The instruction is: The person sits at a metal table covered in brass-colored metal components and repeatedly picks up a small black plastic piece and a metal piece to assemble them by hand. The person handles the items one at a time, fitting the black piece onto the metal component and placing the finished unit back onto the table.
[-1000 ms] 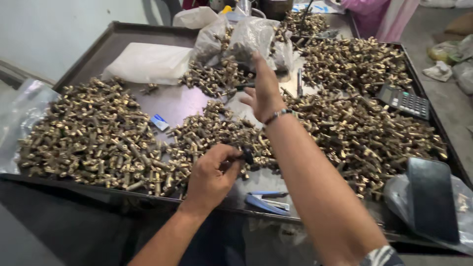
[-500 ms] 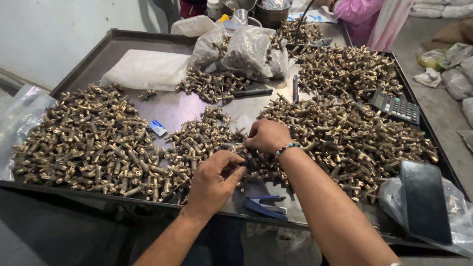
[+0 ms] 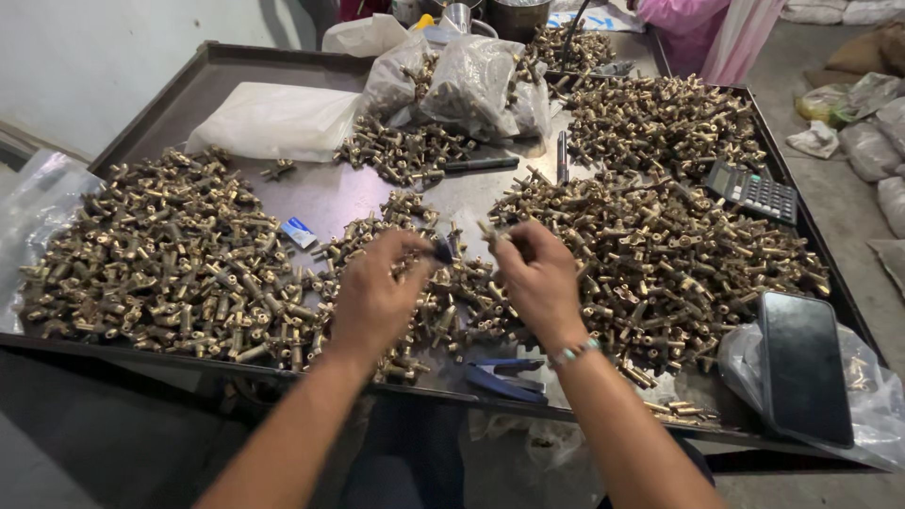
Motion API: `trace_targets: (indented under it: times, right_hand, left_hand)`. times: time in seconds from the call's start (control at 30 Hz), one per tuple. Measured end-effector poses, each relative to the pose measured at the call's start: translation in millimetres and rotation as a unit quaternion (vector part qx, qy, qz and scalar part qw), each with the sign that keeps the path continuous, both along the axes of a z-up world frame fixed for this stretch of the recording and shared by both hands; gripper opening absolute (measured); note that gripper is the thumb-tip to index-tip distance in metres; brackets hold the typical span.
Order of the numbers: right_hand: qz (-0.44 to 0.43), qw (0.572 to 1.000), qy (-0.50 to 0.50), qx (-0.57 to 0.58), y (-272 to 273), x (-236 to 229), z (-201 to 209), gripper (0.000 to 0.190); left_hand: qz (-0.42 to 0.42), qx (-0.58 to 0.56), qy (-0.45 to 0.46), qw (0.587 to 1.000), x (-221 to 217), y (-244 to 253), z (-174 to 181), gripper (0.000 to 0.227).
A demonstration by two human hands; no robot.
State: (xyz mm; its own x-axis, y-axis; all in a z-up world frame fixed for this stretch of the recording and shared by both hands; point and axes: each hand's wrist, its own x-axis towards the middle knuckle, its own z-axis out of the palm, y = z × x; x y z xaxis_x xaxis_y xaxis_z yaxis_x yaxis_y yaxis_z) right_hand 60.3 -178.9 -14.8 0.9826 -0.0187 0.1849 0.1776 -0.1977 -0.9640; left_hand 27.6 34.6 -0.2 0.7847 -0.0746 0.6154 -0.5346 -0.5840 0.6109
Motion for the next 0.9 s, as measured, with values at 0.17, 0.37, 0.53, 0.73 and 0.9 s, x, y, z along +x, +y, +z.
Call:
trace_targets:
  times: [0.17,0.37,0.53,0.73,0.9]
  right_hand:
    - [0.012,0.978,0.011,0.209,-15,-41,-10,0.009]
    - [0.005,0.958,0.058,0.28,-27,-54,-25,0.014]
    - [0.023,0.947,0.082,0.311,-28,-55,-27,0.018]
    - [0.024,0.946,0.11,0.304,-25,-63,-26,0.019]
    - [-0.008,0.958,0.081,0.275,-28,-75,-25,0.028]
  left_hand:
    - [-0.003,0.01,0.173,0.985,101,44,-5,0.022]
    - [-0.056,0.085,0.158,0.982,170,64,-50,0.03]
    - [-0.031,0.091,0.218,0.971,173,54,-67,0.031]
    - [-0.084,0.071,0.237,0.965,134,17,-59,0.031]
    - [-0.149,0.071,0.238,0.957,115,-17,-59,0.032]
